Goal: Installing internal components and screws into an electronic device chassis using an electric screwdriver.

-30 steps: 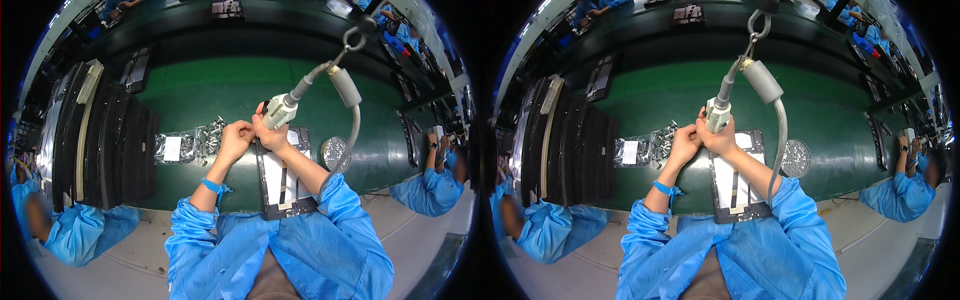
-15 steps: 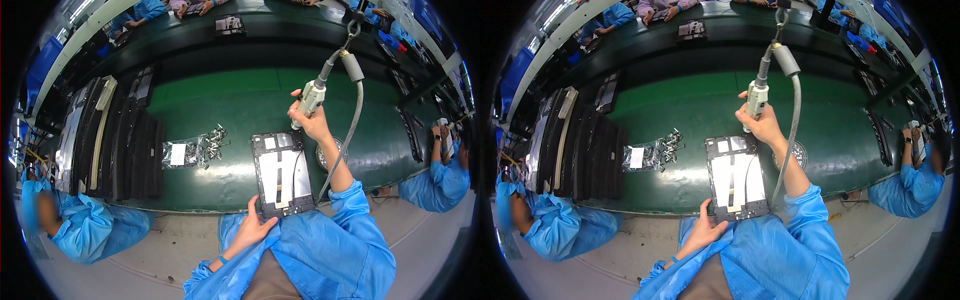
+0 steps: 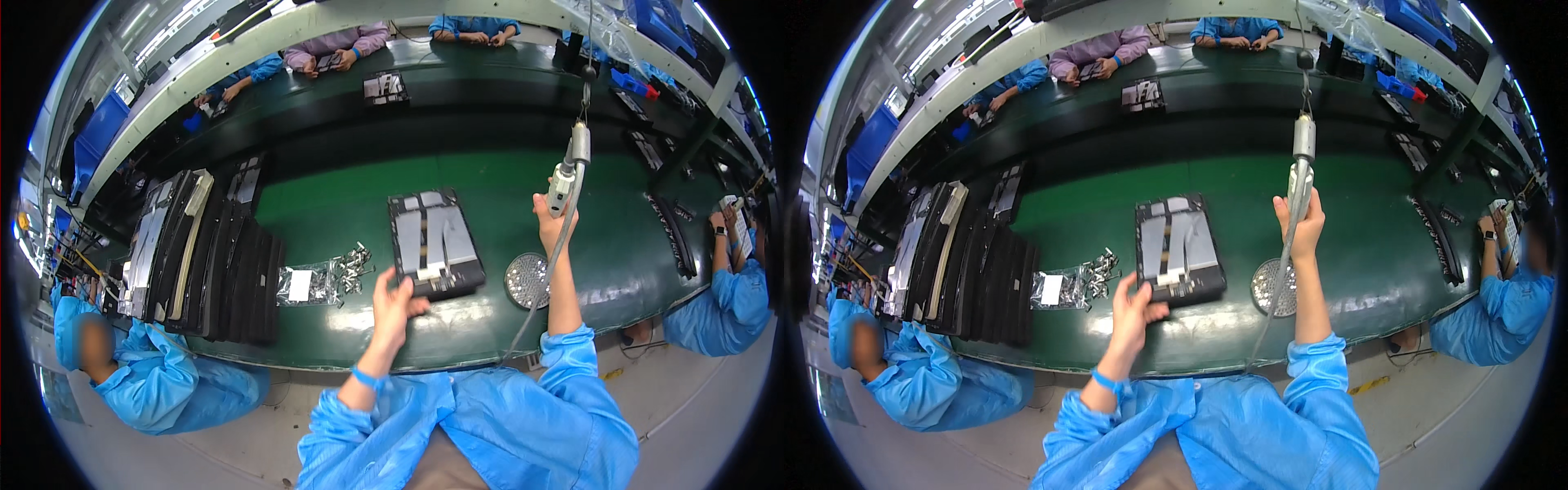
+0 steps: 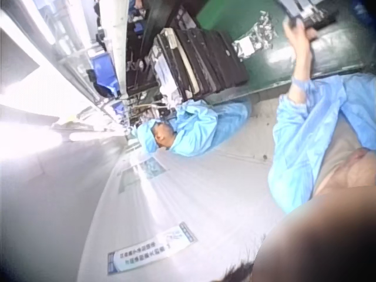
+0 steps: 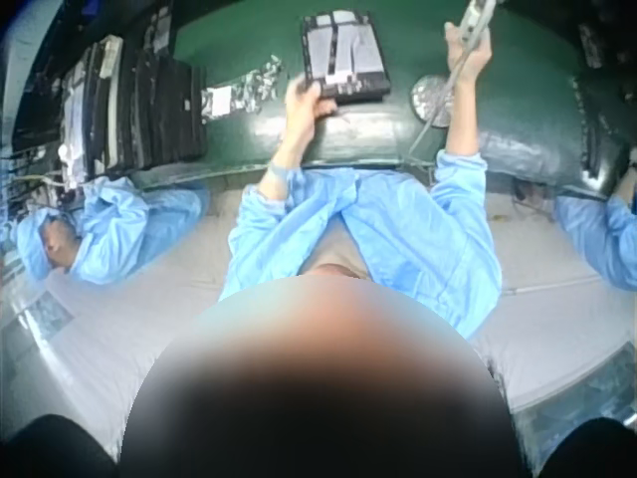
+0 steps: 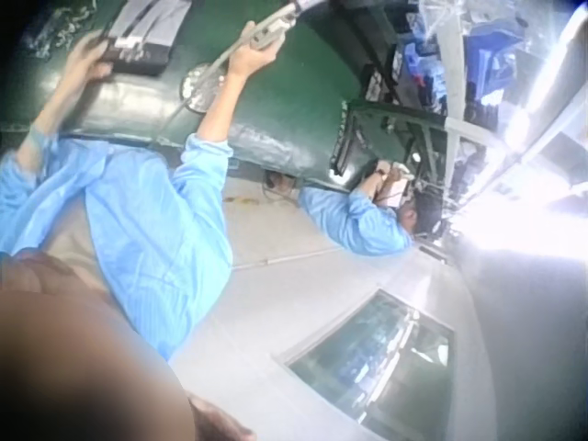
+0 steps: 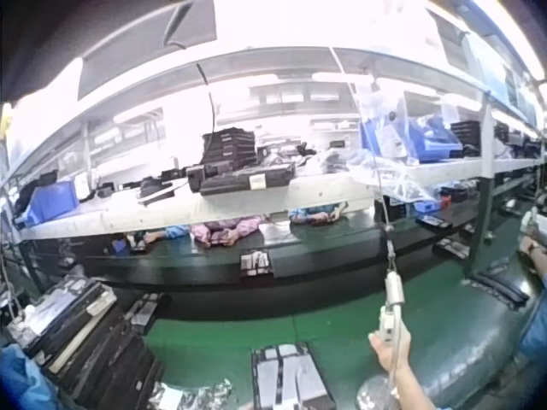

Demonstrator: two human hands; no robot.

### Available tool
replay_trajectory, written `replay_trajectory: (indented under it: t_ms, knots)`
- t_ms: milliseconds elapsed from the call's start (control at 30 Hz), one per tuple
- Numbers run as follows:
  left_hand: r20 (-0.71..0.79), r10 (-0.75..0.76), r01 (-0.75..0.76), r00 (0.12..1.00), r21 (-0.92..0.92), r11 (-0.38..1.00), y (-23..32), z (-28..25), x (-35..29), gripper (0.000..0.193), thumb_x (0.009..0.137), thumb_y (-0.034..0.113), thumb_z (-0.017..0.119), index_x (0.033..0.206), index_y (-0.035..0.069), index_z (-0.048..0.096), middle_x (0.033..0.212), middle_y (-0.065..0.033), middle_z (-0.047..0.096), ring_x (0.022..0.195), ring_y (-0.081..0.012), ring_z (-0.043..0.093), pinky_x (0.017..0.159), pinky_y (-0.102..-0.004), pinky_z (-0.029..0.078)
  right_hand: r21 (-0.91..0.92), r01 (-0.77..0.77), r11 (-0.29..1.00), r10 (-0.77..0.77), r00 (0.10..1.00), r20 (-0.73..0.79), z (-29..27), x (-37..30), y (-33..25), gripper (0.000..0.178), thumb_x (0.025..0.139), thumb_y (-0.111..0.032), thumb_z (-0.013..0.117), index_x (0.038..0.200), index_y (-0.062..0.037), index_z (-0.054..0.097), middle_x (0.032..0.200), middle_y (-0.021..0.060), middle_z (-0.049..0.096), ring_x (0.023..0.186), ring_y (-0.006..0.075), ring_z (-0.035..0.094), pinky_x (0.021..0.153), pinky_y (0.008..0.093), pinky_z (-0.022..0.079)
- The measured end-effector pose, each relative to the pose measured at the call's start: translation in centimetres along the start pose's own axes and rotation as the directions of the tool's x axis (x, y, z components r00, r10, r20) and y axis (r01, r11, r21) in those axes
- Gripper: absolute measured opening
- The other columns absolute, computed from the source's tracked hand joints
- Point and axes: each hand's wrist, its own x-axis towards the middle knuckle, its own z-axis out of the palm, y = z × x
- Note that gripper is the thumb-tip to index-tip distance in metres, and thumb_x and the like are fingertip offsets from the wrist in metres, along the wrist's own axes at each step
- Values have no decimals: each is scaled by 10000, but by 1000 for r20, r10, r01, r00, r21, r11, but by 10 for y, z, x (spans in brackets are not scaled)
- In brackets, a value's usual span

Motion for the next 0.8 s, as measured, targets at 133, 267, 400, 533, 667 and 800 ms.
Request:
replay_trajectory:
  t_ms: [133, 267, 400, 533, 667, 800]
  knots:
    - [-124, 21, -17, 992, 33, 999, 15, 16, 111, 513, 951, 182, 569, 1401, 65, 353, 923, -142, 645, 572, -194, 649, 450, -268, 506, -164, 90, 982, -107, 990, -92, -4, -3, -4, 347, 792, -141, 766, 1045, -10, 569, 701, -25, 547, 608, 52, 479, 582, 210, 434]
    - [-226, -18, 3, 974, -64, 998, 26, 46, 197, 541, 954, 144, 552, 1443, 102, 327, 1121, -174, 606, 618, -230, 672, 459, -256, 518, -105, 65, 992, -72, 995, -62, -5, -7, -9, 408, 782, -97, 759, 1118, 11, 555, 802, 34, 647, 706, 73, 588, 644, 229, 488]
    - [-270, 41, -114, 962, -262, 958, 21, 41, 242, 620, 918, 15, 540, 1468, 53, 256, 1125, -150, 598, 762, -188, 652, 645, -279, 546, -162, 63, 985, -70, 997, -39, 1, -9, -11, 470, 770, -95, 770, 1162, 12, 534, 817, 50, 651, 715, 93, 610, 668, 246, 508]
    - [-135, 72, -85, 988, -89, 992, 2, 54, 210, 604, 885, -33, 528, 1441, 11, 297, 1132, -144, 602, 928, -175, 631, 819, -283, 508, -142, 79, 987, -80, 997, -5, -9, -9, -2, 516, 766, -127, 783, 1190, 1, 518, 817, 37, 644, 699, 83, 586, 662, 230, 491]
    - [108, 534, -544, 838, 220, 810, -44, 36, 174, 329, 904, -17, 516, 1233, -31, 520, 1137, -150, 630, 1056, -194, 622, 885, -274, 479, -143, 74, 987, -74, 997, 3, -1, -10, -8, 364, 792, -124, 754, 1067, -5, 548, 687, -14, 562, 593, 51, 494, 573, 211, 443]
    - [179, 440, -474, 880, 383, 793, -42, 40, 133, 135, 917, 22, 559, 1029, -18, 624, 998, -87, 658, 916, -144, 641, 822, -256, 489, -83, 75, 994, -74, 997, 11, 7, -17, -7, 290, 804, -106, 732, 1008, -7, 550, 647, -25, 521, 562, 41, 449, 530, 206, 407]
